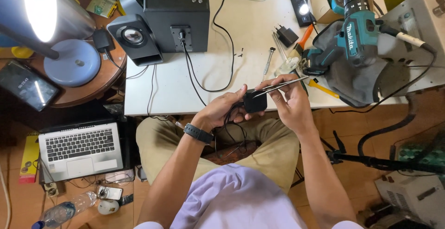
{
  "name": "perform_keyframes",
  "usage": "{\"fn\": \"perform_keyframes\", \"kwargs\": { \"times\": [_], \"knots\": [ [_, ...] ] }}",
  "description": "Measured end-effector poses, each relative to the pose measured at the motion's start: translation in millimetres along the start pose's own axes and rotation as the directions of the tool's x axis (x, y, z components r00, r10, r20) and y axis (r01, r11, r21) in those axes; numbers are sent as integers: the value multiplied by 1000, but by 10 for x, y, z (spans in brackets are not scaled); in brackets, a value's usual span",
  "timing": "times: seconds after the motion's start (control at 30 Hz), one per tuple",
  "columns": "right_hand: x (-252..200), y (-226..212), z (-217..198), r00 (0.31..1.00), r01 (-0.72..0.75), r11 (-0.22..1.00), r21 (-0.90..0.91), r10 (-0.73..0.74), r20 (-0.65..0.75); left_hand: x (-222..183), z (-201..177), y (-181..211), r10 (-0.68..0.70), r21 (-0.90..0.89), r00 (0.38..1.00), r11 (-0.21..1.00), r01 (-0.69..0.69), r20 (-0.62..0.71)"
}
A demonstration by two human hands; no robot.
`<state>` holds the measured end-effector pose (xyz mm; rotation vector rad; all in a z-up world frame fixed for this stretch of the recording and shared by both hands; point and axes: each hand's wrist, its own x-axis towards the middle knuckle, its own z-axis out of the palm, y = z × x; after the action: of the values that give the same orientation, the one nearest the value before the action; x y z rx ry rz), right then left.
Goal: Disassembling a small electronic speaker to inspect and manipulate its internal circuit board and components.
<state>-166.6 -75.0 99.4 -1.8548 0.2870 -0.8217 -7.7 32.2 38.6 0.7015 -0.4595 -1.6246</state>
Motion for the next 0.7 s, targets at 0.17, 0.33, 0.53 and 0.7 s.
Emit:
{"fn": "perform_keyframes", "kwargs": {
  "times": [0.17,0.33,0.53,0.7],
  "knots": [
    [38,8,-107,992,-94,995,40,90,89,-19,-28,-42,-23,9,999,1000,23,-32],
    [61,-9,-130,979,-168,980,111,153,133,-20,-50,-55,-46,17,999,999,46,-26],
    [43,54,-110,979,-175,970,167,153,134,-46,37,42,-64,-41,994,997,60,-86],
    [36,65,-75,985,-158,983,96,151,81,-25,40,110,-61,-101,991,994,49,-122]
  ]
}}
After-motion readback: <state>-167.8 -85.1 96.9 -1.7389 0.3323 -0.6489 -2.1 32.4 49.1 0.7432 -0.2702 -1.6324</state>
